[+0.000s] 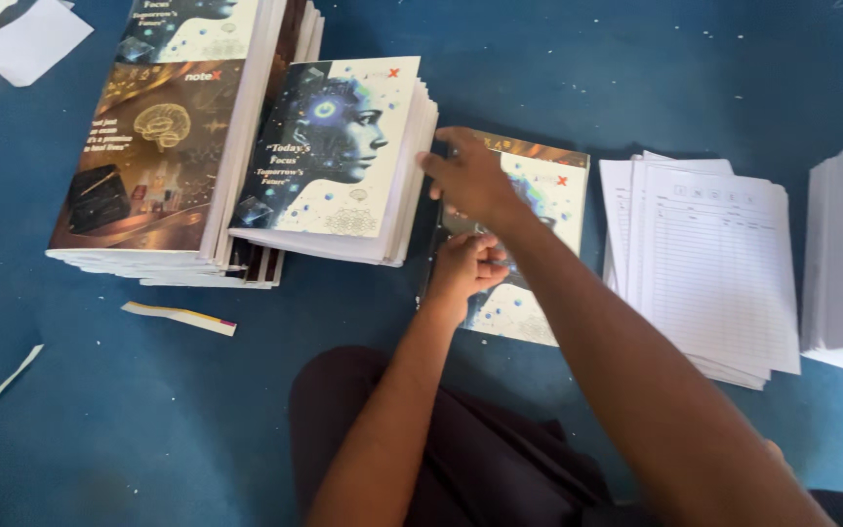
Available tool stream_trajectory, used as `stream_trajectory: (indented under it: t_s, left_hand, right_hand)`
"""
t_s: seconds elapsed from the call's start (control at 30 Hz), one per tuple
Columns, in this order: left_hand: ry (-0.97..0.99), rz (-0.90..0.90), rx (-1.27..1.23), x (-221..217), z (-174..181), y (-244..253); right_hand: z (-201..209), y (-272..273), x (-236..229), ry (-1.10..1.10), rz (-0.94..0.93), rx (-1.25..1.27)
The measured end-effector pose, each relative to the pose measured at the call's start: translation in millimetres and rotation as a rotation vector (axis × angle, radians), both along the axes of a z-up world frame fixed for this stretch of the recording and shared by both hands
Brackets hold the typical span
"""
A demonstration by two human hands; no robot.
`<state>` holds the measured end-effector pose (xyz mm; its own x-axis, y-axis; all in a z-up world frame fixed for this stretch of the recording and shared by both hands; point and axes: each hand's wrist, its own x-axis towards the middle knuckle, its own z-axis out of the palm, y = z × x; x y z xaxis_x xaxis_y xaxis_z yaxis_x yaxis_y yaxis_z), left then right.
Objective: The person inserts loose index pages into the back of a notebook cover and places the assembled unit onto a stack. This process is repeated for several notebooks.
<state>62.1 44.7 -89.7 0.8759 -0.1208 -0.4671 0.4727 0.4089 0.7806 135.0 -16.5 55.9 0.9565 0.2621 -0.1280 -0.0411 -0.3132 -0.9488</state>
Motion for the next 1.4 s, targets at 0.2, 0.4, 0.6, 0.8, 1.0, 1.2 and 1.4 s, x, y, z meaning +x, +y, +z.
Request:
stream_trajectory:
  t_s: [0.2, 0.4, 0.6, 0.8, 1.0, 1.2, 1.4]
  left_hand:
    - [-0.071, -0.018, 0.088, -1, -1, -2]
    - [-0.262, 0.017, 0.189, -13, 15, -6]
    - [-0.594, 0.010, 0.372, -34, 35, -22]
    - [-0.677, -0.160, 0.646, -54, 65, -36]
    - [-0.699, -0.159, 0.661, -61, 83, -38]
    - [-0.730, -0.186, 0.773, -64, 86, -40]
    - [-0.730, -0.220, 0.769, -64, 83, -43]
  right_hand:
    - [0, -88, -19, -0.100, -0.065, -0.002]
    - [5, -187, -59, -0.003, -0.190, -0.179]
    - [-14, -272, -117, -0.142, -0.213, -0.704]
    - [-57, -337, -160, 0.041, -0.346, -0.860]
    - [-84, -346, -186, 0.196, -0.544, -0.939]
    - [-80, -320, -183, 0.455, -0.564, -0.988]
    - [-77, -302, -182, 0.452, -0.512, -1.043]
